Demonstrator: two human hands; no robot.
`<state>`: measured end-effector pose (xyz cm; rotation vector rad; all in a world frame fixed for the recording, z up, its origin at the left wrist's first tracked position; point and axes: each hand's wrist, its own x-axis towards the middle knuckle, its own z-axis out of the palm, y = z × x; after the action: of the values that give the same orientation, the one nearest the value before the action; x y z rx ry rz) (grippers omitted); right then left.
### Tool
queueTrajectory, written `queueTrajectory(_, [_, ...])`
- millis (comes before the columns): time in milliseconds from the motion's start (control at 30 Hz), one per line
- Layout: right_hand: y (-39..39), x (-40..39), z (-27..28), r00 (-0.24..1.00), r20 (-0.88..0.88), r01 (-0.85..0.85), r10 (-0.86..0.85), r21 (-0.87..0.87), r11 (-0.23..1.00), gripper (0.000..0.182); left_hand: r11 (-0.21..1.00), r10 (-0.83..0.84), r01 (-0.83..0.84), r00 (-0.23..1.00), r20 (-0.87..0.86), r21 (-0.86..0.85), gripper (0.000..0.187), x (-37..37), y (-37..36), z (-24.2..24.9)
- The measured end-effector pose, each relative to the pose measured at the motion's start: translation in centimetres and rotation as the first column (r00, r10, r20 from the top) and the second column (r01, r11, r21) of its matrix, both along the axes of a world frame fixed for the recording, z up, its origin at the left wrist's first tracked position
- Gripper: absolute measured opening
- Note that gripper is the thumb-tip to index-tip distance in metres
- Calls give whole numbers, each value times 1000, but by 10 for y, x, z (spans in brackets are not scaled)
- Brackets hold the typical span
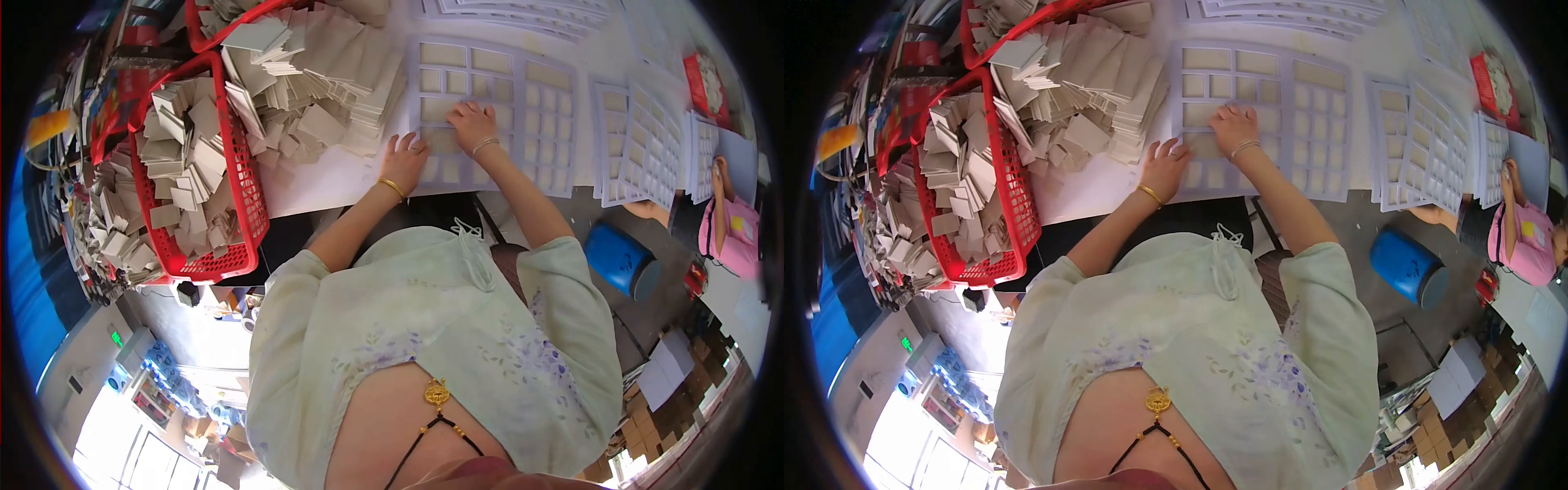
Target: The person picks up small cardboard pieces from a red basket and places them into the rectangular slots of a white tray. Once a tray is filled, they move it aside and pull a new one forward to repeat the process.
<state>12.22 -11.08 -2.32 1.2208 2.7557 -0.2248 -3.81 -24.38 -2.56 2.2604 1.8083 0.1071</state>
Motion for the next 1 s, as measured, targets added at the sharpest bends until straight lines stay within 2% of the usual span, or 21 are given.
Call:
queueTrajectory(100, [-6, 1, 7, 999, 32, 37, -37, -20, 999, 24, 997, 39, -44, 996, 82, 58, 31, -1, -4, -2])
queueTrajectory(200, [-1, -1, 19, 996, 75, 56, -46, -134, 989, 24, 984, 124, -164, 907, 402, 67, 30, -24, -21, 35])
queueTrajectory(233, [4, -3, 20, 996, 88, 42, -28, -165, 985, 23, 956, 126, -227, 890, 438, 185, 30, -38, -31, 46])
queueTrajectory(333, [6, -24, 25, 997, -12, -77, 77, 30, 997, 21, 796, 463, -601, 678, 571, 68, 26, -88, -71, 21])
queueTrajectory(400, [-8, -61, 39, 932, -299, -189, 203, 76, 979, 19, 629, 635, -778, 522, 570, 13, 28, -123, -95, 17])
queueTrajectory(433, [-22, -82, 46, 867, -428, -235, 256, 103, 967, 18, 572, 669, -819, 499, 550, 47, 29, -136, -105, 16])
queueTrajectory(467, [-34, -105, 49, 826, -463, -311, 321, 100, 945, 16, 515, 701, -853, 475, 532, 83, 31, -149, -114, 14])
queueTrajectory(500, [-47, -130, 50, 780, -497, -384, 381, 101, 918, 15, 497, 752, -860, 493, 437, 116, 42, -162, -126, -7])
queueTrajectory(567, [-75, -177, 46, 718, -546, -480, 432, 61, 875, 11, 423, 855, -903, 425, 296, 76, 47, -168, -133, -27])
queueTrajectory(633, [-92, -216, 35, 707, -501, -545, 499, 63, 836, 8, 383, 909, -924, 376, 178, -5, 57, -174, -135, -34])
queueTrajectory(733, [-101, -258, 14, 760, -372, -528, 533, 123, 840, 10, 339, 934, -937, 325, 149, -81, 58, -173, -132, -28])
queueTrajectory(767, [-100, -268, 2, 742, -357, -543, 567, 175, 821, 8, 330, 934, -938, 309, 177, -104, 59, -172, -131, -23])
queueTrajectory(867, [-102, -293, -9, 777, -114, -613, 619, 87, 785, 10, 312, 931, -942, 276, 239, -128, 59, -165, -132, -14])
queueTrajectory(967, [-107, -314, -22, 827, -165, -536, 537, 54, 843, 16, 314, 914, -941, 265, 307, -122, 53, -164, -138, -22])
queueTrajectory(1000, [-108, -316, -16, 812, -147, -566, 564, 33, 824, 16, 318, 908, -942, 269, 322, -110, 50, -164, -140, -22])
